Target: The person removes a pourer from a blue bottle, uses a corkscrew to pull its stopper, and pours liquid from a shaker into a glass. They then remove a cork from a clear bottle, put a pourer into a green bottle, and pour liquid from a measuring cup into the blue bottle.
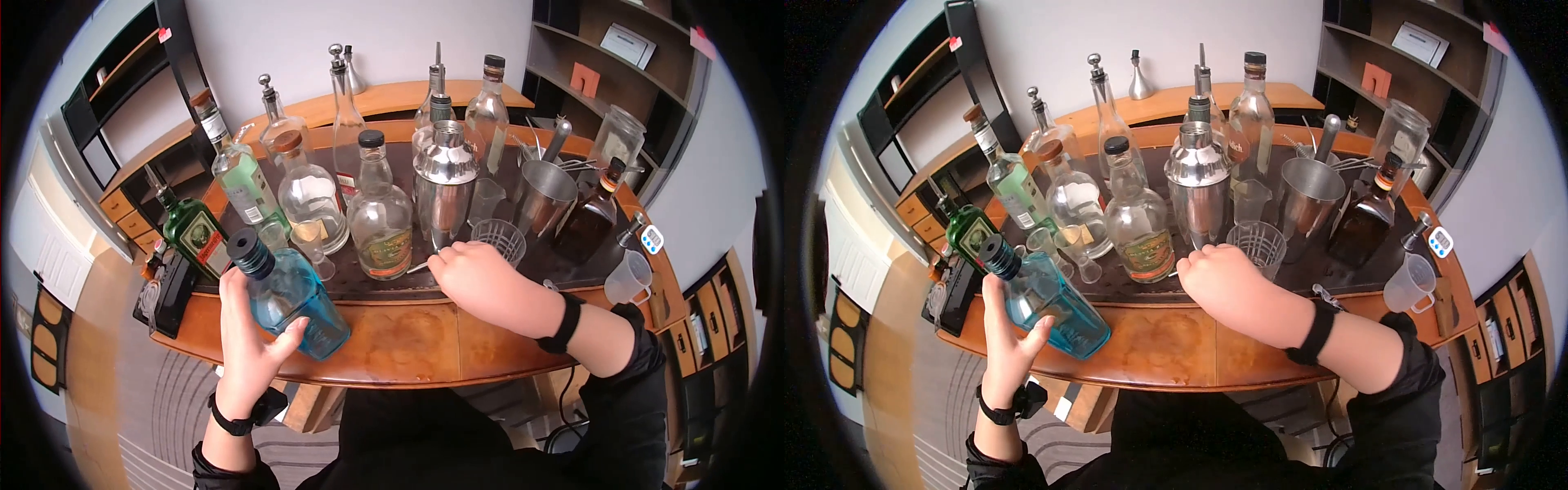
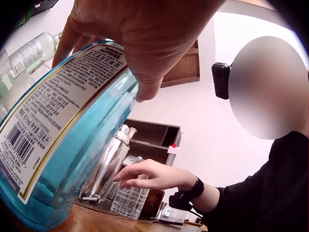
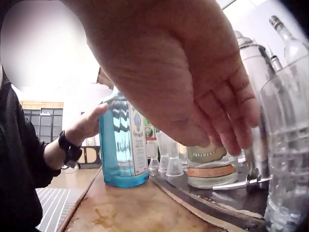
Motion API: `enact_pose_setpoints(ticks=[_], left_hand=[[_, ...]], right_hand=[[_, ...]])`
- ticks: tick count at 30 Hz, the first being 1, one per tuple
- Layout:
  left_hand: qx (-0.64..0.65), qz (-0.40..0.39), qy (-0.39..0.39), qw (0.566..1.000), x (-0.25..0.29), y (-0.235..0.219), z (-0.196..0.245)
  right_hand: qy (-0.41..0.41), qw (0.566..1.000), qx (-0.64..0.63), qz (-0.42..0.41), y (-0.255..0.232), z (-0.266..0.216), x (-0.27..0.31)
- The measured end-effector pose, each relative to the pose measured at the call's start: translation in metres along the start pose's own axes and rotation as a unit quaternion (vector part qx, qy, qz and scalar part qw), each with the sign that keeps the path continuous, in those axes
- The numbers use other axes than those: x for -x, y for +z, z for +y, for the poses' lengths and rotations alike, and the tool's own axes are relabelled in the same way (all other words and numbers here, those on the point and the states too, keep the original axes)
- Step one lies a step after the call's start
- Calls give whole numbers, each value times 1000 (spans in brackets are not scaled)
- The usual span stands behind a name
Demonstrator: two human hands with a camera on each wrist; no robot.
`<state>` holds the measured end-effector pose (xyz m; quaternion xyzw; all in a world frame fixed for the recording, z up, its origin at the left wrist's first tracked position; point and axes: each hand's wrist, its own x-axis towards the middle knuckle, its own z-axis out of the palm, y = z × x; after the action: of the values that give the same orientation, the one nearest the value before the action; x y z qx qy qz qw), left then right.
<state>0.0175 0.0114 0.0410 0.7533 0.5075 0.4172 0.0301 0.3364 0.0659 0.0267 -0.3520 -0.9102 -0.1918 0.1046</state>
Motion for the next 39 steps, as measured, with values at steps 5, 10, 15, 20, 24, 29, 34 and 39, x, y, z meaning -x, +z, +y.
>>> enact_pose_setpoints(ticks=[5, 10, 15, 20, 24, 29, 34, 39], left_hand=[[5, -10, 12, 1000, 0, -3, -2], [-2, -5, 46, 999, -1, -6, -4], [8, -10, 31, 999, -1, -7, -4], [6, -6, 49, 999, 0, -6, -7], [0, 2, 54, 999, 1, -6, -7], [27, 7, 27, 999, 3, -6, -6], [22, 19, 46, 999, 1, -6, -6], [31, 26, 52, 998, 2, -6, -6]], right_hand=[[5, 991, -25, -128, 23, -1, -24], [36, 977, 35, -209, 49, 0, -37], [25, 975, 82, -206, 59, -4, -35], [31, 977, 89, -189, 68, 0, -37], [32, 975, 76, -205, 59, -2, -37], [-40, 988, 65, -136, 8, -7, -40], [4, 979, -190, 67, -115, -9, -72], [56, 794, -556, 239, -168, -22, -113]])
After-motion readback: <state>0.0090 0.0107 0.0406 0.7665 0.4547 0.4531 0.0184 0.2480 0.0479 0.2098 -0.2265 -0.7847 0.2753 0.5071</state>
